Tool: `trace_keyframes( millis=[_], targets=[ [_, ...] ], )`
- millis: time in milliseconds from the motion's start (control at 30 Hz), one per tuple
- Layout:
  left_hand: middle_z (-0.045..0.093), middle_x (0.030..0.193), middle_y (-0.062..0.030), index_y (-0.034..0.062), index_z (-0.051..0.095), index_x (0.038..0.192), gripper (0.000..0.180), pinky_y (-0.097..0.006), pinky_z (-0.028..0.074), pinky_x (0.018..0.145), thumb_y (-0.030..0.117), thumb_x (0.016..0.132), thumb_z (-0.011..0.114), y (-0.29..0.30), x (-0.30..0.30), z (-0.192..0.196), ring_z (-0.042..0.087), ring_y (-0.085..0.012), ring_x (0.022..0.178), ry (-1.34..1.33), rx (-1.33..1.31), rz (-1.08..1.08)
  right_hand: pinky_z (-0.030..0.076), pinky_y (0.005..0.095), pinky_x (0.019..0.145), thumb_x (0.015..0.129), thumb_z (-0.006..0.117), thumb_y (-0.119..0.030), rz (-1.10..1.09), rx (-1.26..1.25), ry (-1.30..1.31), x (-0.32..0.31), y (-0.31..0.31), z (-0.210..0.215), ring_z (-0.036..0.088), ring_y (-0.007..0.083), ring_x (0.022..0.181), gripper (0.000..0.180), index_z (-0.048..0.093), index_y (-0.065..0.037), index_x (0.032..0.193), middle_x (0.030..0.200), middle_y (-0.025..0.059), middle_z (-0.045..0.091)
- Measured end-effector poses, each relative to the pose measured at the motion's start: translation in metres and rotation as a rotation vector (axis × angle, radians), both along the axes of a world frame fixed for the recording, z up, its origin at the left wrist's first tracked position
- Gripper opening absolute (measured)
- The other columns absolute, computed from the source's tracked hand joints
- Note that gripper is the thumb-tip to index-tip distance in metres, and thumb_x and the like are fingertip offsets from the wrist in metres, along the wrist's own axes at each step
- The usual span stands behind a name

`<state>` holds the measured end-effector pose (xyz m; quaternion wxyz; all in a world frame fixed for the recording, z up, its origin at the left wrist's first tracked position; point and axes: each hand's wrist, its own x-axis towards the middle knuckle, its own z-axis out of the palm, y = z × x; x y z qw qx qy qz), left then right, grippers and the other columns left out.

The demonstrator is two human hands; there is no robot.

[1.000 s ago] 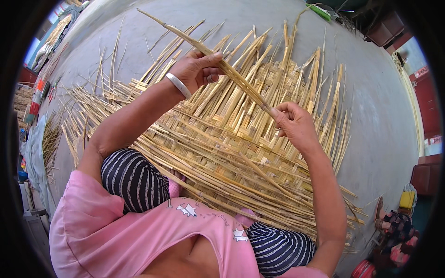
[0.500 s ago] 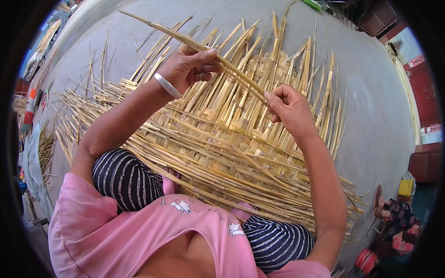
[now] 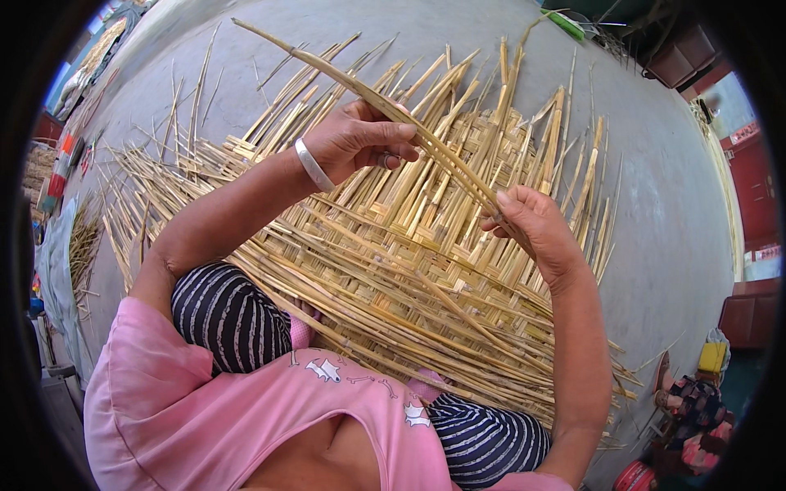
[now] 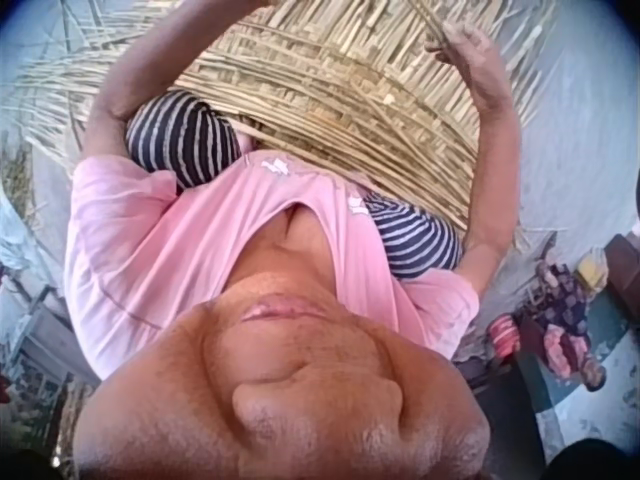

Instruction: The person weaves a mat using dried palm leaves. They interlace the leaves by hand, creating a tight pattern.

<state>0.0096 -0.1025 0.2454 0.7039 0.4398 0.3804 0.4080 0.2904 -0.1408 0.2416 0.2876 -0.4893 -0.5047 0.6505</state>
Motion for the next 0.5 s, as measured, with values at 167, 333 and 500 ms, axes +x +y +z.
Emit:
trace_keyframes(
  millis=[167,333,500],
  targets=[
    [0.065,0.083,-0.0073,0.0023,0.057,0.095,0.026,-0.023,0.051,0.059,0.017,0.079,0.071,-0.001,0.002,-0.004,0.065,-0.0133,0.069,0.059,0.041,0.074,0.050,0.0238,0.067,0.088,0.060,-0.031,0.004,0.008,-0.022,-0.006,-0.001,-0.002,0.062,0.0111,0.071,0.025,0.056,-0.006,0.087,0.080,0.0037,0.062],
    [0.065,0.078,-0.0080,0.0018,0.058,0.091,0.029,-0.023,0.050,0.057,0.029,0.084,0.067,-0.001,0.002,-0.009,0.064,-0.0139,0.066,0.150,-0.043,0.054,0.044,0.0201,0.052,0.086,0.064,-0.033,-0.047,0.302,-0.278,-0.009,0.001,-0.001,0.052,0.0054,0.055,0.032,0.049,-0.009,0.072,0.063,-0.0013,0.053],
    [0.065,0.071,-0.0083,0.0029,0.062,0.088,0.031,-0.026,0.048,0.053,0.034,0.085,0.064,-0.023,0.024,-0.002,0.063,-0.0153,0.062,0.707,0.323,-0.205,0.040,0.0239,0.046,0.086,0.064,-0.036,-0.067,0.434,-0.533,-0.002,0.004,-0.013,0.048,0.0070,0.052,0.037,0.048,-0.007,0.069,0.059,-0.0002,0.051]
  ],
)
